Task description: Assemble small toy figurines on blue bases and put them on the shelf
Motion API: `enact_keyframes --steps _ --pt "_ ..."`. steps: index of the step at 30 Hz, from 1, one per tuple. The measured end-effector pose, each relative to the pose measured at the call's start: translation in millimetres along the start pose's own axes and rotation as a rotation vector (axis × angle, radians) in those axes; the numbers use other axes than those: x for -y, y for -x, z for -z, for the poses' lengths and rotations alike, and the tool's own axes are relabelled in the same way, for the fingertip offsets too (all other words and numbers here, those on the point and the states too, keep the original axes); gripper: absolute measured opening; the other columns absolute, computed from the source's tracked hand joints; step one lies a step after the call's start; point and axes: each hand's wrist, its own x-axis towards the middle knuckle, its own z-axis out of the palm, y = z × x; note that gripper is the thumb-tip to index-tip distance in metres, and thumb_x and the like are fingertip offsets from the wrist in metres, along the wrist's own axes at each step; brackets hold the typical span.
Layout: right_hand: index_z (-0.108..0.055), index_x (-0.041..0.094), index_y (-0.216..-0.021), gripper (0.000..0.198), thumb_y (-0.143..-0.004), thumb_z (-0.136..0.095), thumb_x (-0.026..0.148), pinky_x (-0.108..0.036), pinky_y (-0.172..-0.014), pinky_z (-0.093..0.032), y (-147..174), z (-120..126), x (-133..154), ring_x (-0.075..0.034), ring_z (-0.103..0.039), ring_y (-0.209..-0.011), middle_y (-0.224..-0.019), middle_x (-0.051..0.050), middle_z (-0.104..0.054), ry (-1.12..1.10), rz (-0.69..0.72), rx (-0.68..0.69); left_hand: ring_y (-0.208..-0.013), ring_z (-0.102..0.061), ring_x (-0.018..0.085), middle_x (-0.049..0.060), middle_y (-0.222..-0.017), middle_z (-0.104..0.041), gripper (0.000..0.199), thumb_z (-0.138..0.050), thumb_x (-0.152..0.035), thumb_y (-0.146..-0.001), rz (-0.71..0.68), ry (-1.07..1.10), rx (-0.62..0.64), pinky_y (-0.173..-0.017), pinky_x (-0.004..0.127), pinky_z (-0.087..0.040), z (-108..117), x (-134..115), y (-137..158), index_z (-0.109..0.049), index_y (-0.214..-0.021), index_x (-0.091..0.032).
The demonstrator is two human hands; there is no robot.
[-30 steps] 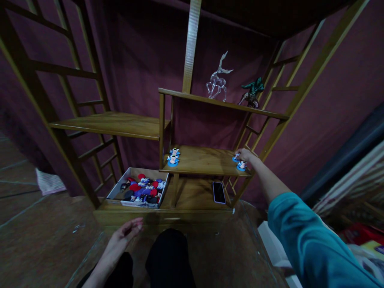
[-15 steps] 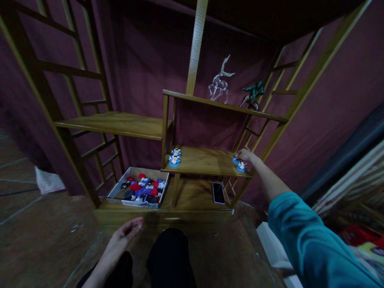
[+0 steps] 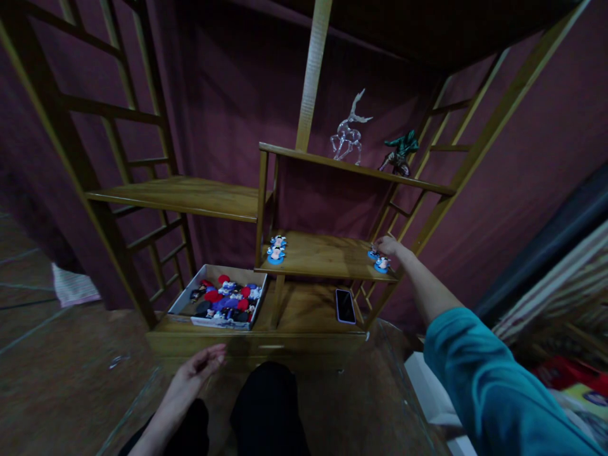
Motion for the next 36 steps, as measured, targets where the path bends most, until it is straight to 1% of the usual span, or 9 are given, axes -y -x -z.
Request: enact_keyframes --steps 5,7,12,15,18,21,24,29,36 --pt "-0.064 0.010 -0.095 0.024 -0.076 -0.051 0.016 -0.021 -0.061 -0.045 1.0 28.0 5.1 -0.015 -0.061 -0.068 -0.077 -0.011 -0.067 -0.108 -0.036 -0.067 -0.094 -0.060 0.027 0.010 -0.098 -0.067 0.052 -0.072 -0.052 -0.048 -0.002 -0.010 -0.014 -0.085 0.034 -0.047 -1.4 -8.4 6.0 -0.067 -0.087 -0.016" --pt "-0.060 0.010 -0.102 0.028 -0.078 -0.046 0.014 -0.021 -0.059 -0.046 10.3 40.0 7.6 -0.013 -0.060 -0.067 -0.086 -0.012 -0.067 -0.360 -0.026 -0.165 -0.092 -0.061 0.027 0.010 -0.095 -0.068 0.053 -0.072 -0.053 -0.047 0.000 -0.011 -0.022 -0.082 0.033 -0.048 -0.3 -5.6 4.3 -0.067 -0.085 -0.016" --pt "-0.057 0.016 -0.105 0.028 -0.079 -0.050 0.024 -0.025 -0.068 -0.050 81.5 39.3 36.0 -0.012 -0.060 -0.074 -0.104 -0.010 -0.063 -0.877 0.168 -0.157 -0.085 -0.062 0.025 0.009 -0.090 -0.068 0.051 -0.073 -0.051 -0.046 -0.011 0.007 -0.039 -0.079 0.033 -0.048 4.6 17.3 -9.1 -0.066 -0.083 -0.016" --pt "-0.057 0.020 -0.106 0.032 -0.077 -0.055 0.034 -0.030 -0.079 -0.049 140.7 -1.8 67.8 -0.014 -0.060 -0.084 -0.110 -0.009 -0.061 -1.143 0.286 0.070 -0.082 -0.062 0.023 0.009 -0.086 -0.068 0.047 -0.073 -0.046 -0.049 -0.021 0.022 -0.033 -0.077 0.032 -0.048 5.8 27.6 -12.5 -0.066 -0.083 -0.015" --pt "-0.060 0.020 -0.101 0.034 -0.073 -0.061 0.038 -0.034 -0.079 -0.048 187.8 -65.6 103.9 -0.016 -0.061 -0.084 -0.107 -0.009 -0.063 -1.333 0.265 0.374 -0.072 -0.062 0.019 0.007 -0.081 -0.067 0.044 -0.072 -0.043 -0.051 -0.018 0.105 -0.059 -0.071 0.031 -0.048 6.8 28.3 -9.4 -0.066 -0.084 -0.014" --pt "-0.062 0.020 -0.097 0.034 -0.070 -0.064 0.040 -0.035 -0.076 -0.048 214.7 -130.3 145.1 -0.017 -0.061 -0.082 -0.102 -0.009 -0.064 -1.424 0.205 0.625 -0.067 -0.061 0.016 0.006 -0.077 -0.066 0.040 -0.073 -0.037 -0.051 0.025 0.231 -0.132 -0.066 0.028 -0.048 10.1 26.6 -7.0 -0.065 -0.082 -0.013" --pt "-0.064 0.020 -0.092 0.032 -0.068 -0.064 0.042 -0.033 -0.074 -0.048 222.7 -181.7 187.8 -0.016 -0.060 -0.080 -0.096 -0.008 -0.066 -1.405 0.203 0.736 -0.062 -0.061 0.014 0.005 -0.071 -0.065 0.031 -0.073 -0.028 -0.053 0.096 0.369 -0.244 -0.061 0.024 -0.047 16.3 28.5 -11.0 -0.064 -0.078 -0.013" --pt "-0.065 0.022 -0.081 0.027 -0.065 -0.063 0.043 -0.033 -0.066 -0.048 204.8 -243.6 241.4 -0.016 -0.059 -0.067 -0.079 -0.003 -0.067 -1.221 0.194 0.590 -0.057 -0.060 0.012 0.005 -0.067 -0.065 0.020 -0.069 -0.016 -0.057 0.121 0.536 -0.376 -0.059 0.023 -0.046 27.8 27.7 -38.5 -0.063 -0.076 -0.012" --pt "-0.065 0.026 -0.082 0.017 -0.076 -0.049 0.029 -0.031 -0.073 -0.046 163.4 -300.5 292.0 -0.018 -0.060 -0.080 -0.081 0.000 -0.067 -0.860 0.365 0.306 -0.055 -0.058 0.010 0.004 -0.067 -0.064 0.020 -0.061 -0.005 -0.062 0.076 0.633 -0.473 -0.056 0.021 -0.045 47.1 11.3 -105.0 -0.060 -0.081 -0.013"
